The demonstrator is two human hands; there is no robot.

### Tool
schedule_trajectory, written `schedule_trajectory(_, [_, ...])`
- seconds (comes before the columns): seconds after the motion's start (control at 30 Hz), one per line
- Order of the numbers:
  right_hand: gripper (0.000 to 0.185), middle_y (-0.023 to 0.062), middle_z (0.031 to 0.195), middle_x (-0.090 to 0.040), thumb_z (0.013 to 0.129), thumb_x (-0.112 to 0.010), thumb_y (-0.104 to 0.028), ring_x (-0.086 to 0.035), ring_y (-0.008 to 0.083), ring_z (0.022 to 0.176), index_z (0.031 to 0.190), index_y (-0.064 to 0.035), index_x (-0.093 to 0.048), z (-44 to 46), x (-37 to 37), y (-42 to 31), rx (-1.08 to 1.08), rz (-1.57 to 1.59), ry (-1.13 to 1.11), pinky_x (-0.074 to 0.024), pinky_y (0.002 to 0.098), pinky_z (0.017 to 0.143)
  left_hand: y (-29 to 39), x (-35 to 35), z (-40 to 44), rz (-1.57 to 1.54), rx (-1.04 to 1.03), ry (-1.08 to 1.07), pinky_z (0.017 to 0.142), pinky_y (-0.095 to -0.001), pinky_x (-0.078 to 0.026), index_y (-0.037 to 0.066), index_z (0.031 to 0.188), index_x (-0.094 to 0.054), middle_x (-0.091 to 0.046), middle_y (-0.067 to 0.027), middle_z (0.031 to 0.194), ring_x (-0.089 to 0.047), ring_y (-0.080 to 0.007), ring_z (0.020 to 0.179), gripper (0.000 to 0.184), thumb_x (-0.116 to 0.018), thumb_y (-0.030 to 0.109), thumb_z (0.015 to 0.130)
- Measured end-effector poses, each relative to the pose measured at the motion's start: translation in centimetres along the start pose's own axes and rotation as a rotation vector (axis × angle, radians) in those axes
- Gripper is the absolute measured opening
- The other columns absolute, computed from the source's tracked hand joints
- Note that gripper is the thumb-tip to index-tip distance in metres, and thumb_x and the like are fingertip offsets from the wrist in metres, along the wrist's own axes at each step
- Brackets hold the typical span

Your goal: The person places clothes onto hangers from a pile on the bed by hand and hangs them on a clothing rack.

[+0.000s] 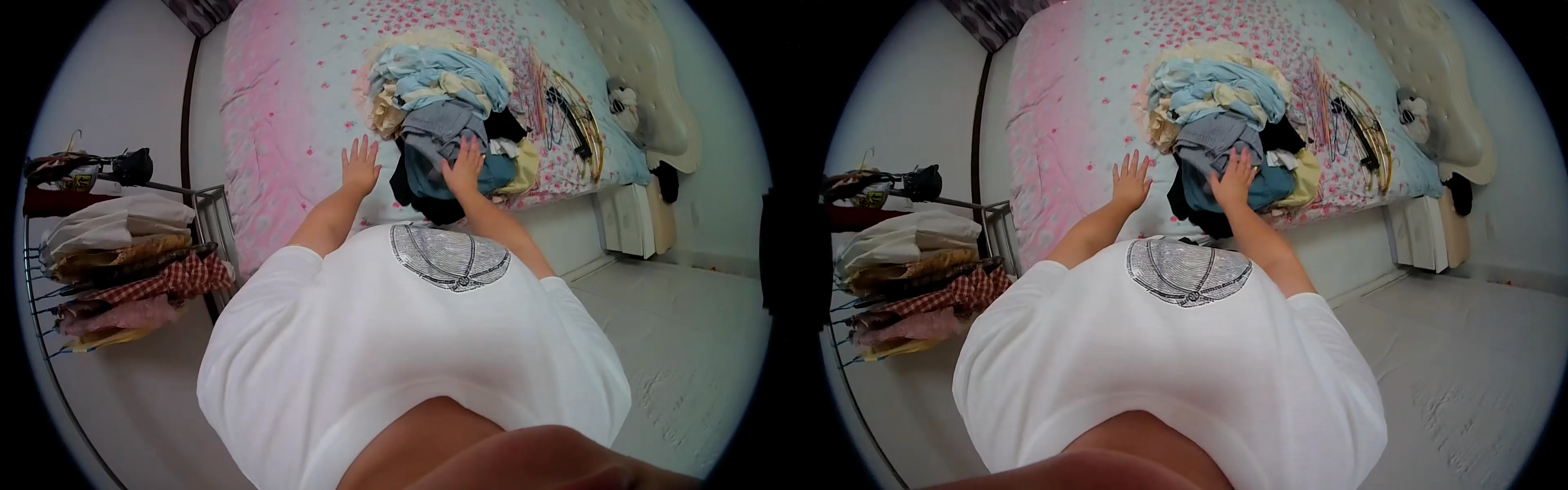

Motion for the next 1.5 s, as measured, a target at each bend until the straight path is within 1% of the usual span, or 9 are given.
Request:
schedule_trajectory(0.23, [0.078,0.0162,0.14,-0.016,0.07,-0.065,-0.028,-0.014,0.0329,0.13,0.134,-0.0076,-0.024,8.3,-0.3,5.3,0.104,0.058,0.025,-0.0109,0.0486,0.105,1.3,-1.5,4.8,-0.005,0.202,-0.005,0.102,-0.0542,-0.014,0.017,0.137,-0.024,-0.014,-0.0101,0.144,-0.014,-0.0301,0.132,0.063,-0.051,0.034,0.082])
schedule_trajectory(0.53, [0.104,0.0191,0.141,-0.012,0.06,-0.072,-0.048,-0.01,0.0329,0.131,0.138,-0.0151,-0.013,24.4,0.9,10.0,0.26,0.039,-0.225,-0.0044,0.0502,0.105,10.4,-2.7,10.5,-0.076,0.491,0.116,0.1,-0.0548,-0.017,0.012,0.134,-0.027,-0.016,-0.0144,0.142,-0.021,-0.0323,0.128,0.061,-0.053,0.028,0.081])
schedule_trajectory(0.73, [0.097,0.0154,0.14,-0.017,0.057,-0.076,-0.039,-0.012,0.03,0.131,0.135,-0.0138,-0.024,24.0,0.4,8.9,0.342,-0.064,-0.322,-0.0075,0.0498,0.105,14.3,-0.2,12.6,-0.151,0.671,0.226,0.1,-0.0547,-0.016,0.011,0.132,-0.03,-0.018,-0.0146,0.141,-0.022,-0.032,0.128,0.06,-0.055,0.023,0.079])
schedule_trajectory(0.9, [0.068,0.0122,0.123,-0.042,0.06,-0.072,-0.023,-0.033,0.0301,0.12,0.121,-0.0111,-0.043,23.5,-0.4,5.8,0.715,-0.134,-0.272,-0.0197,0.0463,0.102,15.2,1.5,11.3,-0.19,0.749,0.195,0.1,-0.0561,-0.015,0.011,0.132,-0.031,-0.017,-0.0146,0.142,-0.02,-0.0326,0.129,0.059,-0.055,0.025,0.08])
schedule_trajectory(1.07, [0.048,0.0136,0.104,-0.056,0.061,-0.068,-0.021,-0.053,0.0322,0.095,0.106,-0.0073,-0.055,24.5,-1.2,5.1,0.653,-0.116,-0.467,-0.0413,0.0408,0.082,16.0,2.0,11.7,-0.252,0.64,0.155,0.098,-0.0592,-0.014,0.012,0.131,-0.032,-0.016,-0.0164,0.141,-0.016,-0.034,0.13,0.065,-0.058,0.035,0.076])
schedule_trajectory(1.27, [0.039,0.0154,0.089,-0.06,0.07,-0.06,-0.021,-0.059,0.026,0.081,0.103,-0.002,-0.056,27.8,2.4,0.7,0.293,0.606,-0.525,-0.0454,0.0342,0.071,15.2,5.6,15.4,-0.224,0.431,0.354,0.098,-0.0557,-0.017,0.011,0.131,-0.032,-0.019,-0.0169,0.139,-0.018,-0.0354,0.128,0.084,-0.068,0.044,0.063])
schedule_trajectory(1.37, [0.04,0.0112,0.091,-0.061,0.071,-0.062,-0.022,-0.059,0.0185,0.079,0.104,-0.0006,-0.055,28.0,6.3,-3.5,0.354,0.904,-0.591,-0.0459,0.0303,0.069,14.9,9.9,16.5,-0.31,0.332,0.542,0.1,-0.0537,-0.016,0.01,0.132,-0.03,-0.019,-0.0172,0.139,-0.017,-0.0359,0.128,0.093,-0.071,0.046,0.057])
schedule_trajectory(1.4, [0.042,0.0114,0.094,-0.061,0.071,-0.062,-0.023,-0.058,0.0191,0.083,0.105,-0.0003,-0.055,27.9,8.0,-4.1,0.325,1.013,-0.66,-0.0453,0.0306,0.071,13.5,8.6,18.3,-0.13,0.377,0.41,0.101,-0.0522,-0.015,0.01,0.134,-0.022,-0.019,-0.0177,0.138,-0.018,-0.0366,0.127,0.102,-0.076,0.039,0.053])
schedule_trajectory(1.5, [0.044,0.0106,0.099,-0.061,0.07,-0.063,-0.026,-0.057,0.0188,0.088,0.105,-0.0002,-0.056,28.3,13.2,-4.5,0.256,1.248,-0.736,-0.0441,0.0302,0.074,12.6,15.4,17.2,-0.28,0.29,0.86,0.1,-0.0526,-0.016,0.01,0.134,-0.017,-0.022,-0.0184,0.136,-0.02,-0.037,0.126,0.1,-0.076,0.026,0.055])
Point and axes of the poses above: each hand's wrist, its own z-axis towards the middle knuckle, its own x-axis out of the back of the hand, y = z × x, the point moved 9 cm from there along z, towards the middle knuckle
